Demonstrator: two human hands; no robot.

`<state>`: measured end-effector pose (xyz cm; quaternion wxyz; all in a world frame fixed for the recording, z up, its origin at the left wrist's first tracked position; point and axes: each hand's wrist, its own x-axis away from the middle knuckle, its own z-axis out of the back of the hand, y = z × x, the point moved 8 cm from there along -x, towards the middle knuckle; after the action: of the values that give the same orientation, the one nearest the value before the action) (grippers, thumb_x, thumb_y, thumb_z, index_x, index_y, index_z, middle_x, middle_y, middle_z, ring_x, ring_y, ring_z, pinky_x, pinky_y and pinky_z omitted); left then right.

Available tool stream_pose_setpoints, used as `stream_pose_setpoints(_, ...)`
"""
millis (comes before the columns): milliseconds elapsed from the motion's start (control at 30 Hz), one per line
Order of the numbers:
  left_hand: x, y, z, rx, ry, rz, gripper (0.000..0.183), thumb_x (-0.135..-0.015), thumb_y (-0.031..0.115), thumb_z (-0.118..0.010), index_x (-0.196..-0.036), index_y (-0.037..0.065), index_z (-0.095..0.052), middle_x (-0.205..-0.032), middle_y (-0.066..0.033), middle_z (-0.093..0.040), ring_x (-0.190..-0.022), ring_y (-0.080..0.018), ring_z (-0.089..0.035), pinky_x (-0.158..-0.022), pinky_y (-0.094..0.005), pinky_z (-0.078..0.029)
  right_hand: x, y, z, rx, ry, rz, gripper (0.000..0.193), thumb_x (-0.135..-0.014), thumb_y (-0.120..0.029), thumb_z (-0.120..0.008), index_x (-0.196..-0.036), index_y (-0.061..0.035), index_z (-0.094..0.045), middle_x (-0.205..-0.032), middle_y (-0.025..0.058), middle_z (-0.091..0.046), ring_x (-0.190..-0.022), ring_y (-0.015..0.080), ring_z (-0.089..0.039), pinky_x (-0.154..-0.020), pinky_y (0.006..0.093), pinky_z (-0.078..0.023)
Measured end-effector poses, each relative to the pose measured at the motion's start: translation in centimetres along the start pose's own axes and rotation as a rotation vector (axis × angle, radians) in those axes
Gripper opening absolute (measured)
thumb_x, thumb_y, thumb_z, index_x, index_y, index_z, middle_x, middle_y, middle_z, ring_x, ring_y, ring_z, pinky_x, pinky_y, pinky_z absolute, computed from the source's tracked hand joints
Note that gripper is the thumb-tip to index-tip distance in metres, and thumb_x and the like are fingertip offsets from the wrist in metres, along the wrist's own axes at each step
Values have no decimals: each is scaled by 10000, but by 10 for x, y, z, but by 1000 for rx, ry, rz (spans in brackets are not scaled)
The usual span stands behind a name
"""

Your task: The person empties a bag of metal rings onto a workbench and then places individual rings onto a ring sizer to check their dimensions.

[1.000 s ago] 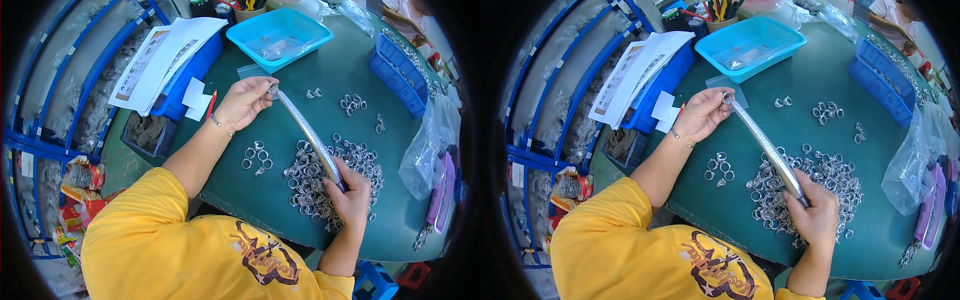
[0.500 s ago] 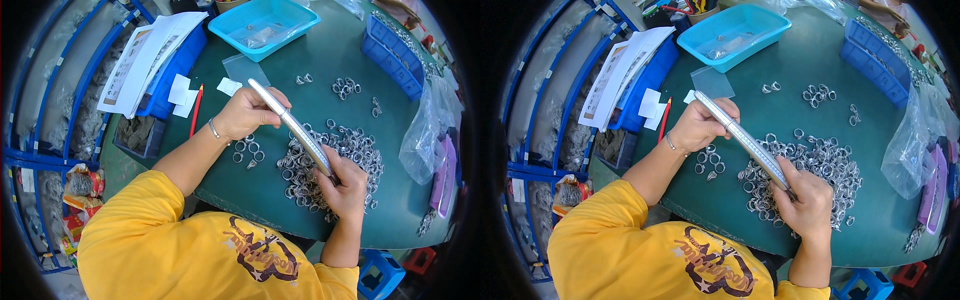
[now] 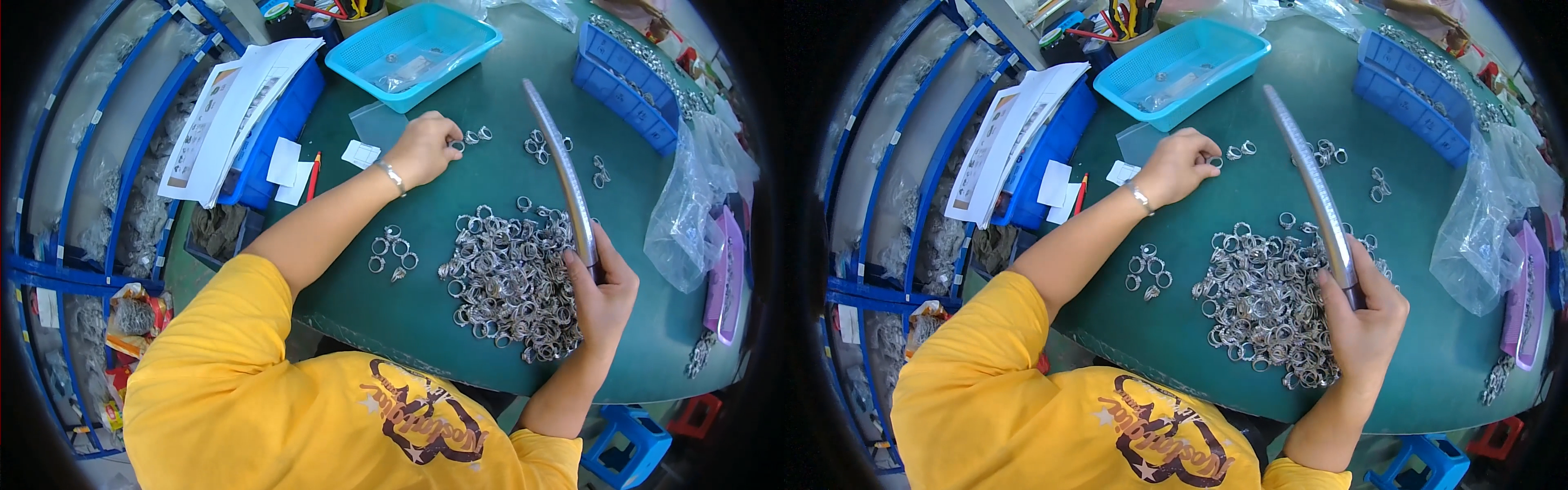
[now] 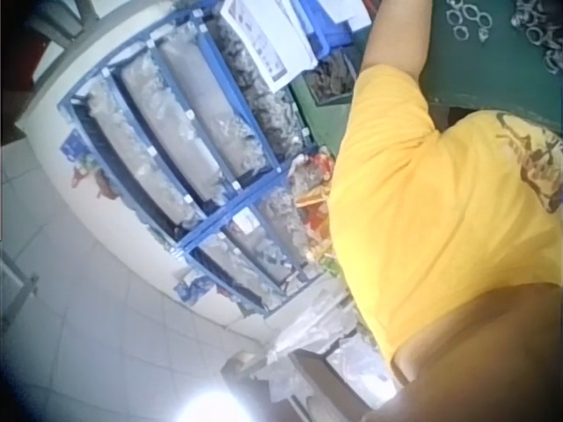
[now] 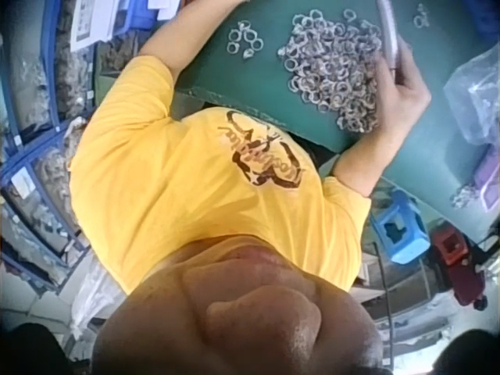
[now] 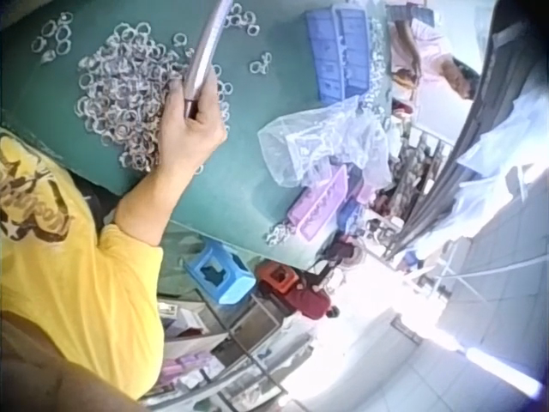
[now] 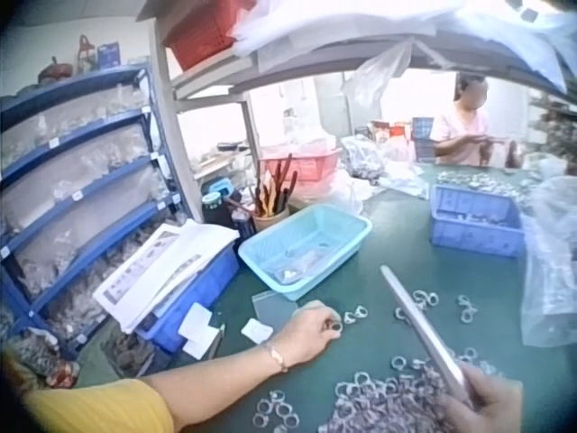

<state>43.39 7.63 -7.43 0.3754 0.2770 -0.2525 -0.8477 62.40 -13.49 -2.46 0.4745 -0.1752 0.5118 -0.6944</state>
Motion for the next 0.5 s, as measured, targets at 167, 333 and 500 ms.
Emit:
stream_pose_setpoints(167, -20, -5, -4, -99, 17, -50, 227, -719, 23, -648, -943, -2, -616, -867, -149, -589, -768, -248, -615, -719, -336, -491, -4, 6, 1, -29, 9, 19, 417, -696, -19, -703, -1101, 14, -606, -722, 3, -573, -620, 39, -457, -544, 186, -376)
stream_pose_setpoints(333, 7, 29, 31, -72, -300, -58, 160, -727, 91, -679, -853, 12, -618, -811, -106, -619, -702, -208, -618, -650, -301, -489, 3, 3, -6, -62, -12, -36, 420, -710, -22, -703, -1117, 5, -602, -761, 5, -581, -641, 28, -461, -558, 170, -377)
stream_pose_setpoints(500, 80, 21, 16, -188, -841, 72, 187, -693, 167, -737, -749, 13, -648, -722, -97, -591, -670, -217, -598, -604, -302, -464, 8, -4, -19, 8, -76, 59, 417, -704, -16, -696, -1110, 4, -606, -730, 3, -585, -614, 32, -464, -543, 169, -368)
